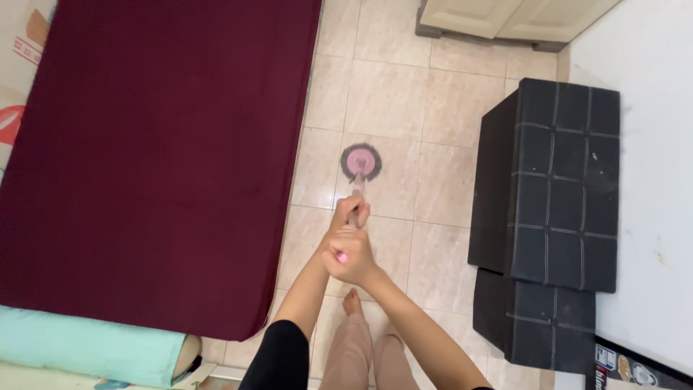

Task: The person is mopping the tiled floor in a bedroom and a hallway.

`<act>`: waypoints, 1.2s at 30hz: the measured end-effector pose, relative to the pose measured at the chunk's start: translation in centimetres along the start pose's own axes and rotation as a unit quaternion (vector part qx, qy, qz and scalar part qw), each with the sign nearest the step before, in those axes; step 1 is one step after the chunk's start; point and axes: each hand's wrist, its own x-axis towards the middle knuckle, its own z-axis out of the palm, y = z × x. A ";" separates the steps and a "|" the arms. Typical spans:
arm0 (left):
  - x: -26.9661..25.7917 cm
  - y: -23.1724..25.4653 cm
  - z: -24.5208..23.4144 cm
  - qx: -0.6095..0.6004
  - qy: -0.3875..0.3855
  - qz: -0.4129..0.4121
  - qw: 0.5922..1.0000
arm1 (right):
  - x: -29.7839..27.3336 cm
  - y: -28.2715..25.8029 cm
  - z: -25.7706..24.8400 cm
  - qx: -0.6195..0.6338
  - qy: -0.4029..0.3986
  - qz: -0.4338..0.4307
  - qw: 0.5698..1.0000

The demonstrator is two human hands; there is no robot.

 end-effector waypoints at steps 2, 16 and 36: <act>0.2 -0.5 -0.2 0.003 -0.006 -0.009 1.000 | -0.6 1.2 0.8 -0.012 -0.012 0.021 1.000; -10.3 -0.9 4.2 -0.068 0.179 -0.079 0.978 | 2.7 -10.3 -4.0 -0.014 -0.088 -0.043 0.995; -3.8 4.4 12.7 -0.005 -0.016 -0.011 1.000 | -2.1 -1.6 -17.0 0.079 -0.210 0.115 0.968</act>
